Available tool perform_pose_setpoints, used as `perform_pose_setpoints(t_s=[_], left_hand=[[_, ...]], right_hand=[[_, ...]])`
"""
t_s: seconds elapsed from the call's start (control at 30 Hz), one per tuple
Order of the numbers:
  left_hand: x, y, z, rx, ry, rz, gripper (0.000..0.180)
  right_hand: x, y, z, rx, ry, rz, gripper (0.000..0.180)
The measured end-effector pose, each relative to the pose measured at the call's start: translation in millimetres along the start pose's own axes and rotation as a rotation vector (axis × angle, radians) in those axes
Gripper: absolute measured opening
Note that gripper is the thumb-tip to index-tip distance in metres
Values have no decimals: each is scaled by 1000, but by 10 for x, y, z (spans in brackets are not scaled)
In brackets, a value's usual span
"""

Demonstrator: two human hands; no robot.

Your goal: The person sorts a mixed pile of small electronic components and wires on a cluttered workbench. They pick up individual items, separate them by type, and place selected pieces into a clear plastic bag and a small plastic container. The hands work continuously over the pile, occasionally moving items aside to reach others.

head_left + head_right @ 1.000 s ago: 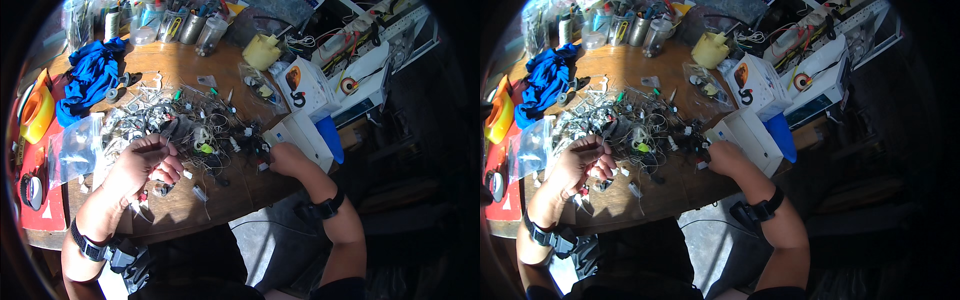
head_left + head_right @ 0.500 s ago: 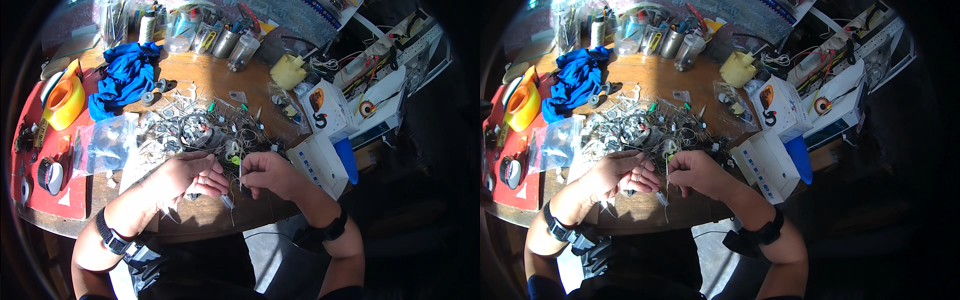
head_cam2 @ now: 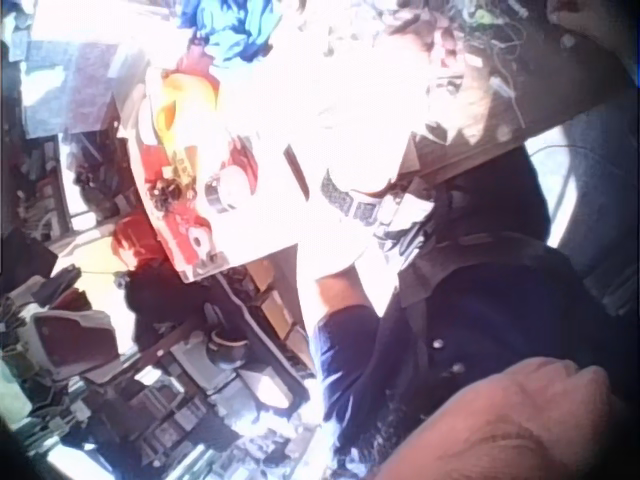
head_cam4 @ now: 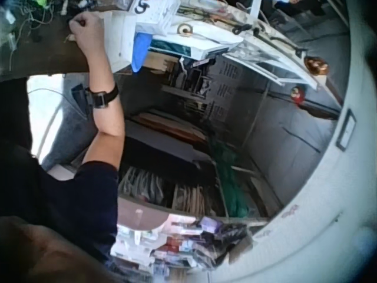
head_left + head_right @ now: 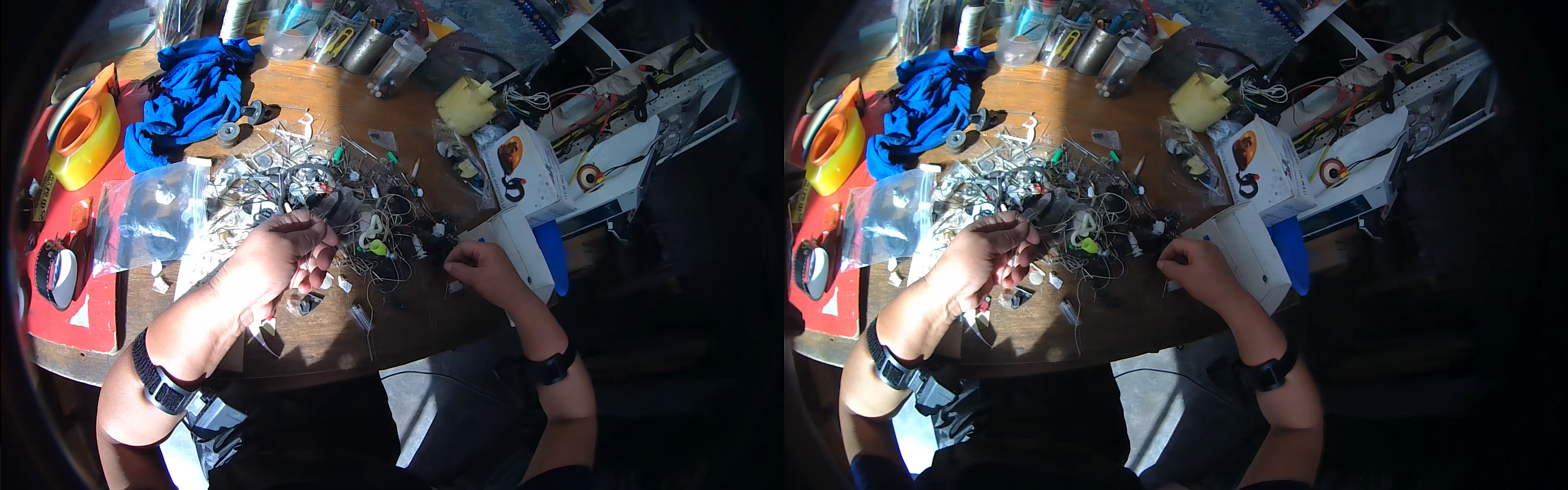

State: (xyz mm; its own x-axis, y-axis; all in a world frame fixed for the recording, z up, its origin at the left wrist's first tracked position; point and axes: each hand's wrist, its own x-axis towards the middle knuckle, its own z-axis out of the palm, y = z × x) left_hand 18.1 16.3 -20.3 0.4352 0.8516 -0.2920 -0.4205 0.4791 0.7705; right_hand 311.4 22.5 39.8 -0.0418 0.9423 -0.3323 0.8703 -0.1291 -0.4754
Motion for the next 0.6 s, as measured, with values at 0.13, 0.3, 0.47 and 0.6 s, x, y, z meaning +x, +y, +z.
perform_pose_setpoints(t_s=[0.13, 0.3, 0.47, 0.6], left_hand=[[-6, 12, 15, -49, 5, -19, 18], [-15, 40, 12, 4, 23, 17, 17], [-24, 35, 29, 17, 6, 4, 17], [-27, 38, 35, 24, 32, -9, 17]], right_hand=[[-80, 339, 61, -237, 49, -106, 15], [-138, 401, 100, -480, 86, -177, 16], [-194, 325, 110, -443, 92, -89, 15], [-171, 289, 275, -575, 174, -102, 15]])
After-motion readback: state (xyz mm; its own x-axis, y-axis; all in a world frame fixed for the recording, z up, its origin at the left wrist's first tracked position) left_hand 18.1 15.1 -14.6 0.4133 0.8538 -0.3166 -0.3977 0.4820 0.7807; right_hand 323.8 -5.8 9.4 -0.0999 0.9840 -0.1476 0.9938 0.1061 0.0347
